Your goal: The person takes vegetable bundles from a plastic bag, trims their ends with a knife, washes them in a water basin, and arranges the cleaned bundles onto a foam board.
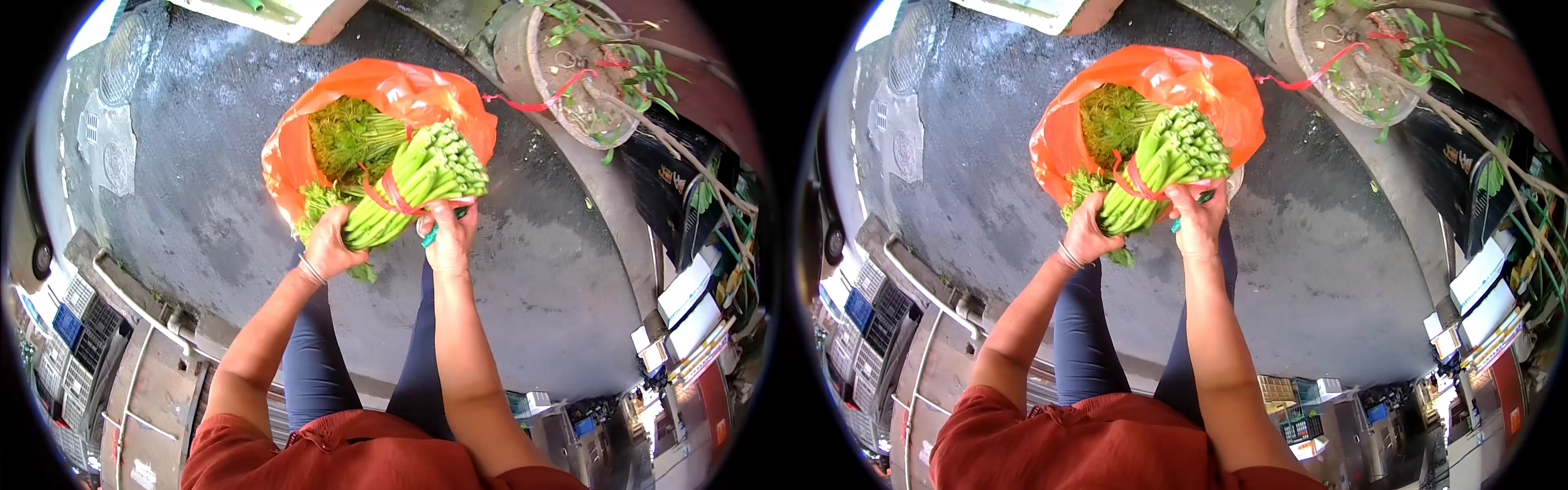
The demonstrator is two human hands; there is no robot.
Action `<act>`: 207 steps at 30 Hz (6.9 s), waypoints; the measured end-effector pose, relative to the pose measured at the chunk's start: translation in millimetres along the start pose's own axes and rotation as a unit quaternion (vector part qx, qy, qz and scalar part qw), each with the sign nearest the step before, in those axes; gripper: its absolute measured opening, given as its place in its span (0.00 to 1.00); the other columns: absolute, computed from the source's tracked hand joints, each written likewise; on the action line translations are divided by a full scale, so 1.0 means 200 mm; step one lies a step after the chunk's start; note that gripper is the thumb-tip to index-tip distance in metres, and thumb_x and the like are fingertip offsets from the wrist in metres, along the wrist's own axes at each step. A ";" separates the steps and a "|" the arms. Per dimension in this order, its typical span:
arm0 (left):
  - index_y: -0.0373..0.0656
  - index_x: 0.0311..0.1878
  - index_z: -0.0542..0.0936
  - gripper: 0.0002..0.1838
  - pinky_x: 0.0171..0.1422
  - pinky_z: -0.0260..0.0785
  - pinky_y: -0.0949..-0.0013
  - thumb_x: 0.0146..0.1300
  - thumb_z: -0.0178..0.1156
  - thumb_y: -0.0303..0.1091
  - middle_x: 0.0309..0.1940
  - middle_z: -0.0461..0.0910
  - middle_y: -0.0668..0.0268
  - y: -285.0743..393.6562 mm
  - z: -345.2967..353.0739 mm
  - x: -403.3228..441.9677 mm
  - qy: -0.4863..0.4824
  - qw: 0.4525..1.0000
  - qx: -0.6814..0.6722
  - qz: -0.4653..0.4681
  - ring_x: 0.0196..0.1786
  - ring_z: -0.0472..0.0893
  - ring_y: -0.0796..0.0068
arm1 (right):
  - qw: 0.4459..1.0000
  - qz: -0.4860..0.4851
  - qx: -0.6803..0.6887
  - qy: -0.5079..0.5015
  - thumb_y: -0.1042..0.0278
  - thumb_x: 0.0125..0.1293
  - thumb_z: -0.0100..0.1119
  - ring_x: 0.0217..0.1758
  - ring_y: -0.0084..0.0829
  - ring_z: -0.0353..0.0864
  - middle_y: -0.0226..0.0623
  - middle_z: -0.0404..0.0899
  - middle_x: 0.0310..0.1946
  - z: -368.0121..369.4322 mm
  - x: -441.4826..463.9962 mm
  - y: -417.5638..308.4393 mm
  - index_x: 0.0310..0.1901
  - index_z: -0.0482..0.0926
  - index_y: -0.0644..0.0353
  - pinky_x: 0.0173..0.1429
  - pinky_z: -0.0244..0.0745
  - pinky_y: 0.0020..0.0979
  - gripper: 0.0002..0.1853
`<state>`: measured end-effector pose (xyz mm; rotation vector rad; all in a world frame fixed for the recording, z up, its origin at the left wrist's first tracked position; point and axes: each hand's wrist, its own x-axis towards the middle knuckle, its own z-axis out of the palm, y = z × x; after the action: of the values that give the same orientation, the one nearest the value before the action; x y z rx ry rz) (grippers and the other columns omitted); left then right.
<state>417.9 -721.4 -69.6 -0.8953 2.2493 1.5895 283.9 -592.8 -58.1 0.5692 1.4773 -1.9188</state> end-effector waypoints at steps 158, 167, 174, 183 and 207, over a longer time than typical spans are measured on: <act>0.37 0.51 0.69 0.42 0.47 0.71 0.63 0.33 0.65 0.54 0.34 0.79 0.51 1.37 0.17 0.09 -0.239 0.904 0.353 0.043 0.39 0.80 0.56 | 0.602 -0.119 -0.787 -0.065 0.74 0.56 0.45 0.29 0.46 0.79 0.46 0.76 0.25 -0.46 -0.47 -0.92 0.34 0.63 0.62 0.32 0.74 0.43 0.05; 0.37 0.52 0.70 0.41 0.47 0.71 0.66 0.30 0.69 0.47 0.34 0.79 0.51 1.25 -0.02 0.06 -0.269 0.942 0.195 0.052 0.38 0.80 0.57 | 0.664 -0.104 -0.740 -0.015 0.67 0.62 0.45 0.31 0.50 0.78 0.49 0.77 0.26 -0.36 -0.56 -1.00 0.33 0.64 0.61 0.33 0.72 0.45 0.06; 0.37 0.50 0.71 0.37 0.54 0.66 0.70 0.30 0.72 0.30 0.41 0.78 0.65 1.06 -0.39 -0.07 -0.327 0.931 -0.155 0.040 0.44 0.77 0.76 | 0.614 0.026 -0.786 -0.067 0.68 0.63 0.40 0.30 0.50 0.78 0.53 0.78 0.28 -0.37 -0.48 -0.76 0.42 0.66 0.65 0.37 0.73 0.48 0.10; 0.43 0.50 0.70 0.39 0.45 0.69 0.64 0.28 0.72 0.41 0.38 0.78 0.58 0.98 -1.07 -0.45 -0.112 0.961 0.103 0.231 0.41 0.79 0.61 | 0.890 0.296 0.060 -0.341 0.50 0.64 0.47 0.55 0.30 0.70 0.38 0.69 0.54 0.63 -0.76 -0.34 0.59 0.63 0.56 0.60 0.65 0.33 0.26; 0.41 0.54 0.62 0.24 0.58 0.63 0.72 0.57 0.59 0.26 0.54 0.68 0.63 0.18 -1.79 1.29 0.062 0.865 -0.497 0.029 0.52 0.70 0.74 | 0.937 0.219 -0.038 -0.271 0.49 0.55 0.48 0.41 0.38 0.77 0.45 0.76 0.41 2.10 1.21 -0.10 0.48 0.71 0.65 0.49 0.73 0.37 0.27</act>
<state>246.2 -1128.7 -41.3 -1.1429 1.3967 2.8362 119.3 -1048.7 -93.4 0.2669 0.9649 -1.4972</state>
